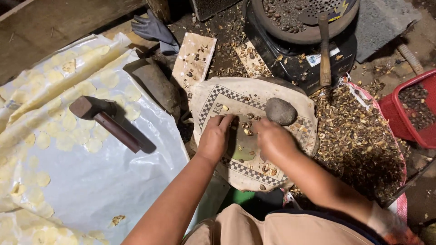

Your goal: Cracking nuts with a stone, sorting them, and flattening food items with a mallet

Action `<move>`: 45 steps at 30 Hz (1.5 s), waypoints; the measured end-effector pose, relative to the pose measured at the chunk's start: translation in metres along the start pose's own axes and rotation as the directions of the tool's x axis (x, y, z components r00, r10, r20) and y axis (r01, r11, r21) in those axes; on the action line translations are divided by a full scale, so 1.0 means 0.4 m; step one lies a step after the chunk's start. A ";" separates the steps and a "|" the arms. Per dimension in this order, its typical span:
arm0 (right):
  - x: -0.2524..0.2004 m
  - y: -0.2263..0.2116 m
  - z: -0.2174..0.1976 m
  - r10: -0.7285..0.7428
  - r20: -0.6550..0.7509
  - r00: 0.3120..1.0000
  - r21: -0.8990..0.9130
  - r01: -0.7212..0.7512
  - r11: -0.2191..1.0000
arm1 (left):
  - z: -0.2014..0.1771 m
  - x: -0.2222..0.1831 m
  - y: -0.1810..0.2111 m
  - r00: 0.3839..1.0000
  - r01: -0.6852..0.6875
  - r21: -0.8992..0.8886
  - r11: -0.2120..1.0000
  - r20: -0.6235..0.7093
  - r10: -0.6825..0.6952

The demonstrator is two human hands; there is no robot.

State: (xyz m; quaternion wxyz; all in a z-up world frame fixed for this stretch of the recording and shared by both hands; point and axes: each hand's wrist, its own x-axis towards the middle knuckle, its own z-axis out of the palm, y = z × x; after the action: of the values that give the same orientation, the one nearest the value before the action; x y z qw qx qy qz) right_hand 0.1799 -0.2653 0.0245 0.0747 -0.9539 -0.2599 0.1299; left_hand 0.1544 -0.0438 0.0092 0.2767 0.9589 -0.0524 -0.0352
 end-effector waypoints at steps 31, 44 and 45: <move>0.235 -0.049 0.024 0.040 0.130 0.991 0.352 -0.084 0.932 | -0.047 -0.043 -0.050 0.722 0.531 -0.847 0.022 0.439 -0.536; 0.226 -0.167 -0.166 -0.078 0.267 0.961 0.668 -0.126 0.733 | -0.066 -0.036 -0.032 0.696 0.419 -0.795 -0.439 0.592 -0.407; 0.216 -0.133 -0.127 -0.077 0.272 0.959 0.664 -0.129 0.737 | -0.035 -0.034 -0.051 0.695 0.418 -0.792 -0.445 0.594 -0.404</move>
State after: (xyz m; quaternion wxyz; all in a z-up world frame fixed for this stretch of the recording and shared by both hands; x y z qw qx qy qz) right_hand 0.2407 -0.1791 0.0662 0.3759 -0.8368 -0.1894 0.3503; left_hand 0.1440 -0.0177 0.0107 0.8560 0.3162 0.3718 -0.1705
